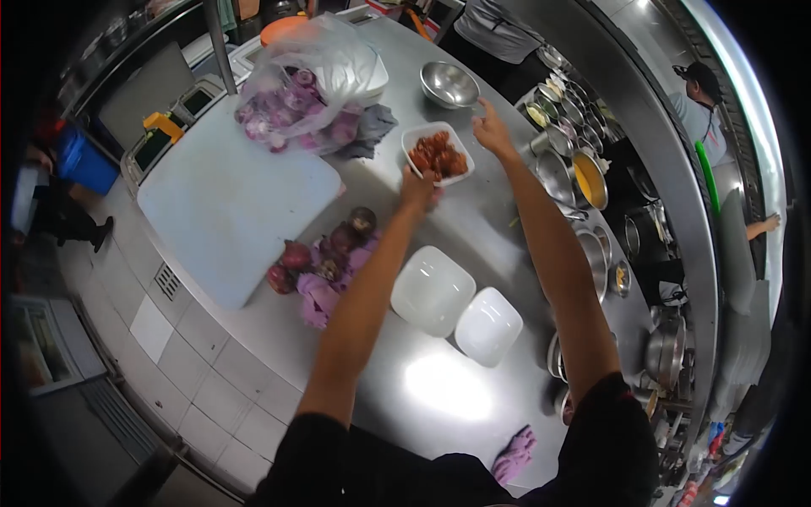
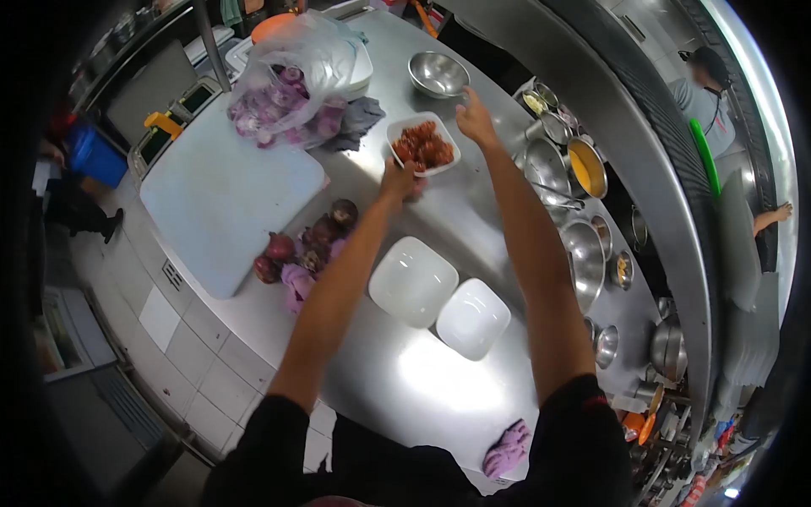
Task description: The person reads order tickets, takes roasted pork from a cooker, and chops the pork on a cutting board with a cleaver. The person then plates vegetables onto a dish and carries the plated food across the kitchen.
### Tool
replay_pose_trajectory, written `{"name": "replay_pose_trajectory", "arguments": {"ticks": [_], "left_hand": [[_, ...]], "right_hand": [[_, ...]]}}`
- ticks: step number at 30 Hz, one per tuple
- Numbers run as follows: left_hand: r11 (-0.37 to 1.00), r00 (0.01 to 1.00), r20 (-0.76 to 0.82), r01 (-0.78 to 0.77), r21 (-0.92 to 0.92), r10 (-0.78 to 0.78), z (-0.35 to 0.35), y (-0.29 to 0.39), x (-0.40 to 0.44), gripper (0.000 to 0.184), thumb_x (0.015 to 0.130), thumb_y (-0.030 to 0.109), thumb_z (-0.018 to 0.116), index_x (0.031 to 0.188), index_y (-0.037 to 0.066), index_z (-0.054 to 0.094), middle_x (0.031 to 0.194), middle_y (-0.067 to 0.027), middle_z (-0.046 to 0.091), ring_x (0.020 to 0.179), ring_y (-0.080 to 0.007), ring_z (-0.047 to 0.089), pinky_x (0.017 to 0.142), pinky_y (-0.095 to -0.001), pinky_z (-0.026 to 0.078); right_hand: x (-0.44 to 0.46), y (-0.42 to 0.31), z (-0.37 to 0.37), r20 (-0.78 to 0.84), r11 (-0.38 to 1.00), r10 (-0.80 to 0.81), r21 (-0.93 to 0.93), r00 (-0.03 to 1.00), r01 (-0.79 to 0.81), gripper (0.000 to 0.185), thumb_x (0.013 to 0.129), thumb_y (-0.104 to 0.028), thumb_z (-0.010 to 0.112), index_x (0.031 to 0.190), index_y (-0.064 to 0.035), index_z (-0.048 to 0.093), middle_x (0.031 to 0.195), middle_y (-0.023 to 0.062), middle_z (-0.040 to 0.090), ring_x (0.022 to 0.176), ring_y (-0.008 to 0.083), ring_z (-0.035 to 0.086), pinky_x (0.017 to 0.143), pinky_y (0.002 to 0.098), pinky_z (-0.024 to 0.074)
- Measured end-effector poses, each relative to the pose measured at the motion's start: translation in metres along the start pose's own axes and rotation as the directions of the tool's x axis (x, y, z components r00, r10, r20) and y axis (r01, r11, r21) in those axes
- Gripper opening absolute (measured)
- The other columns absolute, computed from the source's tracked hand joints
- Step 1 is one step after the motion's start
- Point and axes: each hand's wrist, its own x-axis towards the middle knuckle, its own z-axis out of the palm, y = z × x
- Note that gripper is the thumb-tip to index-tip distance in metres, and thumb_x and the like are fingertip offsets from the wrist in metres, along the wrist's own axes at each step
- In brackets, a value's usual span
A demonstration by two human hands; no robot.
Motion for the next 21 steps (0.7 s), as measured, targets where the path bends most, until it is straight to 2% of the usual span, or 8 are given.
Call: {"name": "replay_pose_trajectory", "arguments": {"ticks": [2, 4, 8, 12, 14, 16, 19, 21], "left_hand": [[1.0, 1.0, 0.02, -0.023, -0.017, 0.023, -0.01, -0.007, -0.026, 0.041, 0.084, 0.008, 0.053, 0.122, 0.005, 0.038, 0.09, -0.0132, 0.061, 0.055, -0.0186, 0.063, 0.042, -0.031, 0.05], [0.998, 0.998, 0.051, -0.029, -0.063, 0.033, -0.019, -0.008, -0.043, 0.046, 0.086, 0.004, 0.05, 0.128, 0.006, 0.033, 0.094, -0.0133, 0.06, 0.061, -0.0179, 0.064, 0.044, -0.0301, 0.051], [0.992, 0.991, 0.121, 0.062, -0.109, -0.049, -0.029, -0.007, -0.048, 0.054, 0.088, 0.006, 0.05, 0.136, 0.008, 0.027, 0.1, -0.0139, 0.06, 0.069, -0.0186, 0.066, 0.05, -0.0294, 0.053], [0.998, 0.987, 0.157, 0.042, -0.053, -0.033, -0.033, -0.011, -0.042, 0.059, 0.09, 0.01, 0.052, 0.141, 0.01, 0.023, 0.104, -0.0138, 0.06, 0.076, -0.0208, 0.066, 0.06, -0.0308, 0.057], [0.991, 0.982, 0.189, 0.034, -0.13, -0.009, -0.043, -0.034, -0.031, 0.058, 0.092, 0.013, 0.054, 0.142, 0.013, 0.024, 0.114, -0.0139, 0.058, 0.089, -0.0224, 0.066, 0.07, -0.0328, 0.058], [0.982, 0.968, 0.251, 0.047, -0.182, 0.001, -0.037, -0.022, -0.035, 0.059, 0.093, 0.012, 0.053, 0.144, 0.015, 0.023, 0.119, -0.0148, 0.056, 0.094, -0.0243, 0.066, 0.076, -0.0355, 0.057], [0.987, 0.967, 0.244, -0.111, 0.119, 0.079, -0.044, -0.023, -0.013, 0.035, 0.093, 0.02, 0.056, 0.127, 0.009, 0.049, 0.11, -0.0099, 0.06, 0.094, -0.0225, 0.064, 0.081, -0.0365, 0.055], [0.999, 0.955, 0.294, 0.031, 0.017, -0.035, -0.046, -0.007, -0.034, 0.03, 0.093, 0.016, 0.056, 0.121, 0.008, 0.053, 0.108, -0.0099, 0.061, 0.098, -0.0232, 0.063, 0.083, -0.0364, 0.053]], "right_hand": [[0.022, 0.003, 0.022, -0.017, 0.988, -0.034, -0.153, 0.999, 0.031, 0.05, 0.087, -0.017, 0.06, 0.133, -0.0062, 0.044, 0.083, 0.0144, 0.066, 0.073, 0.0232, 0.066, 0.07, 0.0334, 0.0529], [0.045, -0.015, 0.038, 0.229, 0.885, 0.358, -0.393, 0.905, -0.251, 0.042, 0.084, -0.015, 0.06, 0.125, -0.0058, 0.054, 0.082, 0.0162, 0.067, 0.077, 0.0285, 0.067, 0.076, 0.0374, 0.0526], [0.017, 0.005, 0.055, -0.054, 0.947, 0.156, -0.275, 0.986, -0.165, 0.027, 0.083, -0.015, 0.062, 0.108, -0.005, 0.064, 0.081, 0.0171, 0.068, 0.077, 0.0288, 0.067, 0.079, 0.0394, 0.0518], [-0.032, -0.04, 0.002, -0.155, 0.918, 0.357, -0.125, 0.921, -0.377, 0.022, 0.08, -0.022, 0.071, 0.092, -0.0032, 0.068, 0.079, 0.0132, 0.069, 0.073, 0.0226, 0.067, 0.072, 0.0345, 0.0521], [-0.072, -0.047, -0.034, -0.024, 0.833, 0.504, 0.279, 0.863, -0.479, 0.026, 0.081, -0.028, 0.074, 0.092, -0.004, 0.067, 0.077, 0.0062, 0.068, 0.072, 0.0135, 0.064, 0.068, 0.0273, 0.0499], [-0.132, -0.047, -0.062, -0.054, 0.774, 0.558, 0.394, 0.828, -0.496, 0.024, 0.083, -0.029, 0.073, 0.087, -0.0057, 0.069, 0.079, 0.0045, 0.068, 0.074, 0.0105, 0.063, 0.07, 0.0245, 0.0492], [-0.26, -0.133, -0.163, -0.054, 0.603, 0.593, 0.69, 0.803, -0.399, 0.026, 0.087, -0.026, 0.071, 0.096, -0.002, 0.065, 0.087, 0.0044, 0.068, 0.078, 0.0124, 0.064, 0.074, 0.0255, 0.0516], [-0.371, -0.168, -0.206, -0.043, 0.487, 0.679, 0.774, 0.733, -0.405, 0.028, 0.088, -0.024, 0.07, 0.1, -0.0006, 0.062, 0.092, 0.0055, 0.068, 0.081, 0.0119, 0.063, 0.075, 0.0265, 0.0528]]}}
